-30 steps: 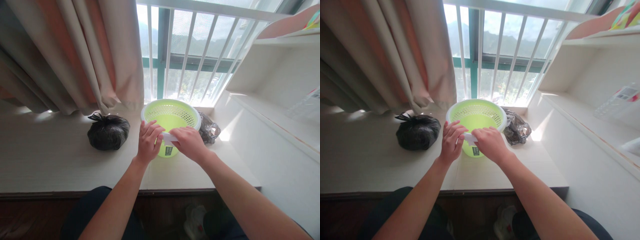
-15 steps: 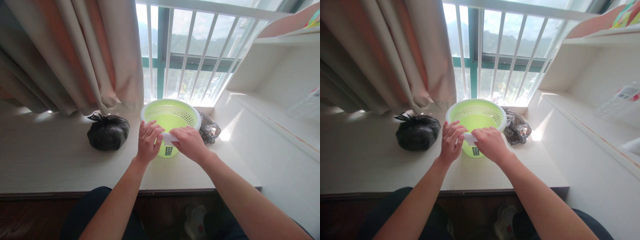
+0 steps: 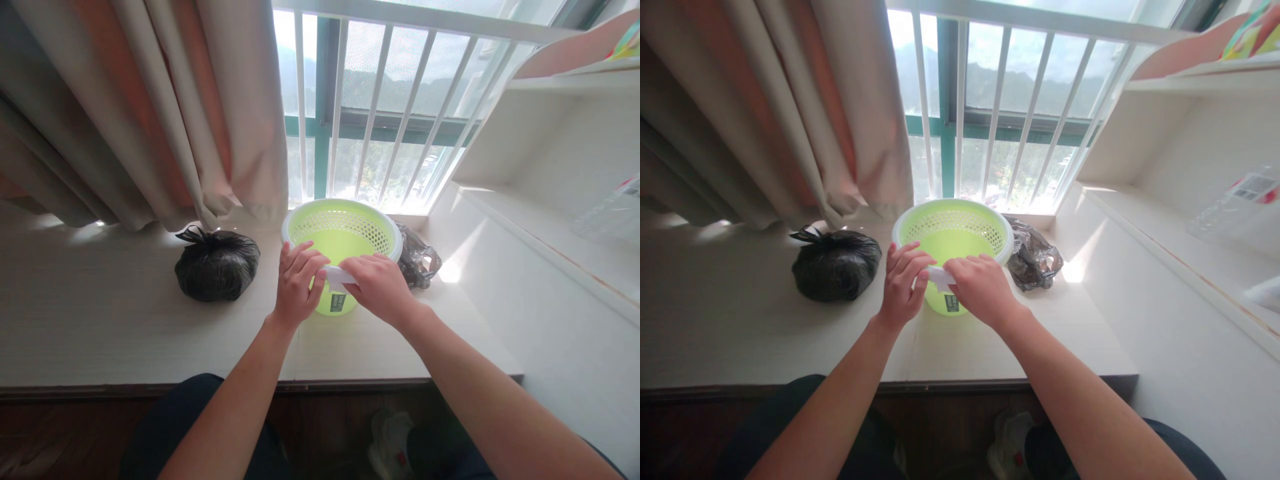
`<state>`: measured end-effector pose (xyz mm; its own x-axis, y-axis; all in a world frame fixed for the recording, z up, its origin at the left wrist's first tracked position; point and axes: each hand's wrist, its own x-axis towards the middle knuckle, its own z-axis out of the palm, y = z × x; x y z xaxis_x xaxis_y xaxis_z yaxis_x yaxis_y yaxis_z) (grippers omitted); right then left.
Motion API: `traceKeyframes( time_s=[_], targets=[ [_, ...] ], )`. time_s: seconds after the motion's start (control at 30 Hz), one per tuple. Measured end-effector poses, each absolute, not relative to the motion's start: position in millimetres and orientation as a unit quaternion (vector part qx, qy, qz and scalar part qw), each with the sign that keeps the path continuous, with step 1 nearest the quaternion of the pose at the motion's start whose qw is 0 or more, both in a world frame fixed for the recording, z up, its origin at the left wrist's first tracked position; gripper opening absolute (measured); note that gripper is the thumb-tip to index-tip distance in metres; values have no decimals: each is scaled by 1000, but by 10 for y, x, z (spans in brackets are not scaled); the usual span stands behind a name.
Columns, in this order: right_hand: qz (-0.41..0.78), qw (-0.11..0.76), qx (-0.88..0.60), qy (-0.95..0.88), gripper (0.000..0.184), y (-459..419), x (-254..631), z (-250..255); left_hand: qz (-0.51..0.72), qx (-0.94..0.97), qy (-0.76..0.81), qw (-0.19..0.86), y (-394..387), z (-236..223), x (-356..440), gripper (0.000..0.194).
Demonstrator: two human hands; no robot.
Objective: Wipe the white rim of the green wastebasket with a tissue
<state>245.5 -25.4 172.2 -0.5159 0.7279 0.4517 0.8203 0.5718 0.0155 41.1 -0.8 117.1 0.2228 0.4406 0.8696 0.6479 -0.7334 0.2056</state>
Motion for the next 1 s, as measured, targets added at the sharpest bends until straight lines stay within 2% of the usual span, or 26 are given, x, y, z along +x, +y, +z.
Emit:
traceKeyframes(
  time_s=[1.0],
  targets=[
    [-130, 199, -442, -865, 7, -255, 2470, 1706, -510, -780, -348, 102, 12, 1173, 380, 24]
  ],
)
